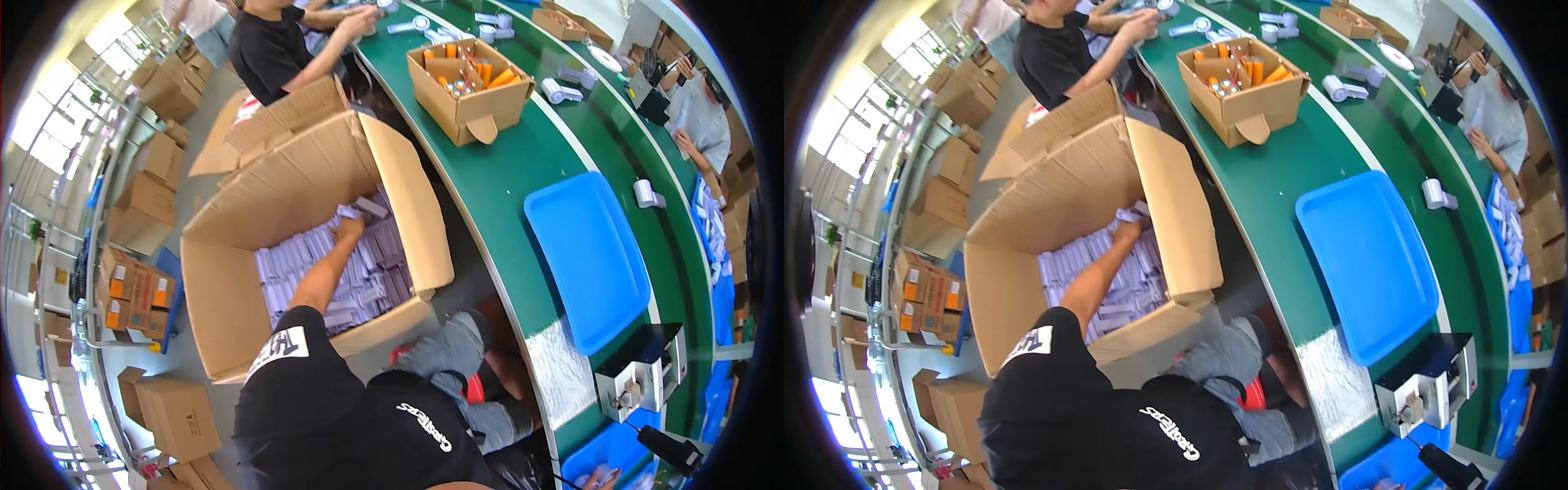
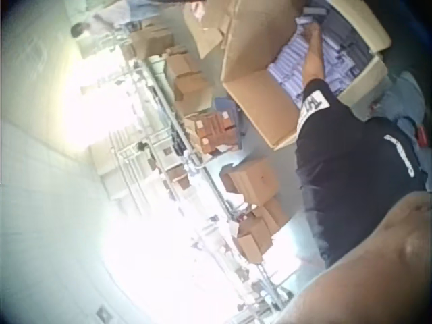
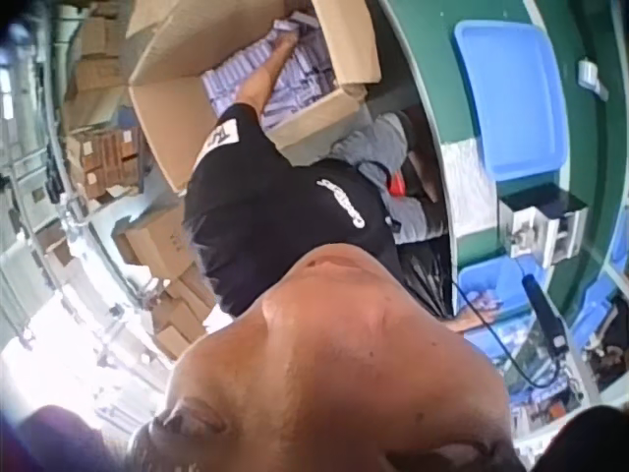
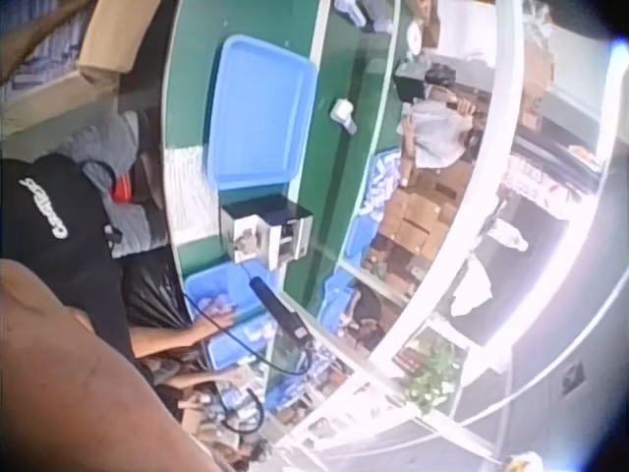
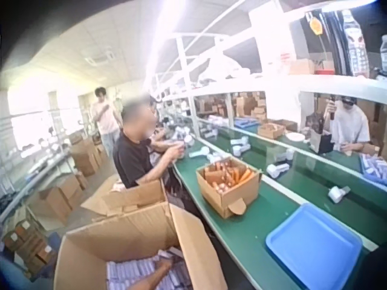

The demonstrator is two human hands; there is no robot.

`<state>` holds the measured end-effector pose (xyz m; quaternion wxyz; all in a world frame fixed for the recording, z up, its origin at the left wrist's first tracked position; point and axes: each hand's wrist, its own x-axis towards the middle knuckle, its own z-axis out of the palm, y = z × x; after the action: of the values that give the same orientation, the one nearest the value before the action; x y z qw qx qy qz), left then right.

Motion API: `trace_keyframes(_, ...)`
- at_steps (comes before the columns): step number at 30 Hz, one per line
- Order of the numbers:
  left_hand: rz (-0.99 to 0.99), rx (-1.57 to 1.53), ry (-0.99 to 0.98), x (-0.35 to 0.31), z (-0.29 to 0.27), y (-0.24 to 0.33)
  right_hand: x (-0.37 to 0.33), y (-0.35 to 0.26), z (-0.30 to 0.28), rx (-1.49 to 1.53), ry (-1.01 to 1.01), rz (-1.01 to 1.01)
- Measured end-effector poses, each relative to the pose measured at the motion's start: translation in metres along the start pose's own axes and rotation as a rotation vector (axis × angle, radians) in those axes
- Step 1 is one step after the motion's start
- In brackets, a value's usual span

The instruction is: Assembling small electronic fans by placing components into plastic housings and securing them with an electric screwdriver.

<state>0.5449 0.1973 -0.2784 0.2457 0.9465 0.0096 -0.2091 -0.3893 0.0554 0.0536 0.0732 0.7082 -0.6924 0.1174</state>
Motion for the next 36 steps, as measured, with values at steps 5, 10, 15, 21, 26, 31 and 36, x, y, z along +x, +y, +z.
trace_keyframes(5,-0.110,-0.406,-0.102,-0.005,-0.047,-0.037,0.006,-0.017,0.006,-0.085,-0.037,0.077)
trace_keyframes(10,-0.018,-0.714,-0.335,-0.004,-0.118,-0.042,0.010,-0.018,0.018,0.044,-0.027,0.030)
trace_keyframes(15,0.285,-0.940,-0.715,-0.066,-0.220,-0.013,0.008,-0.027,-0.004,0.048,-0.071,0.014)
trace_keyframes(21,0.918,-0.794,-0.611,-0.225,-0.351,0.105,-0.002,-0.010,0.017,0.356,0.073,0.144)
trace_keyframes(26,1.192,-0.047,-0.849,-0.369,-0.271,0.303,0.011,-0.019,0.026,0.389,0.117,0.136)
trace_keyframes(31,1.554,0.387,-0.700,-0.392,-0.067,0.410,0.021,-0.016,0.042,0.283,0.383,0.116)
trace_keyframes(36,1.565,0.571,-0.641,-0.420,0.002,0.431,0.021,-0.026,0.021,0.668,0.536,0.214)
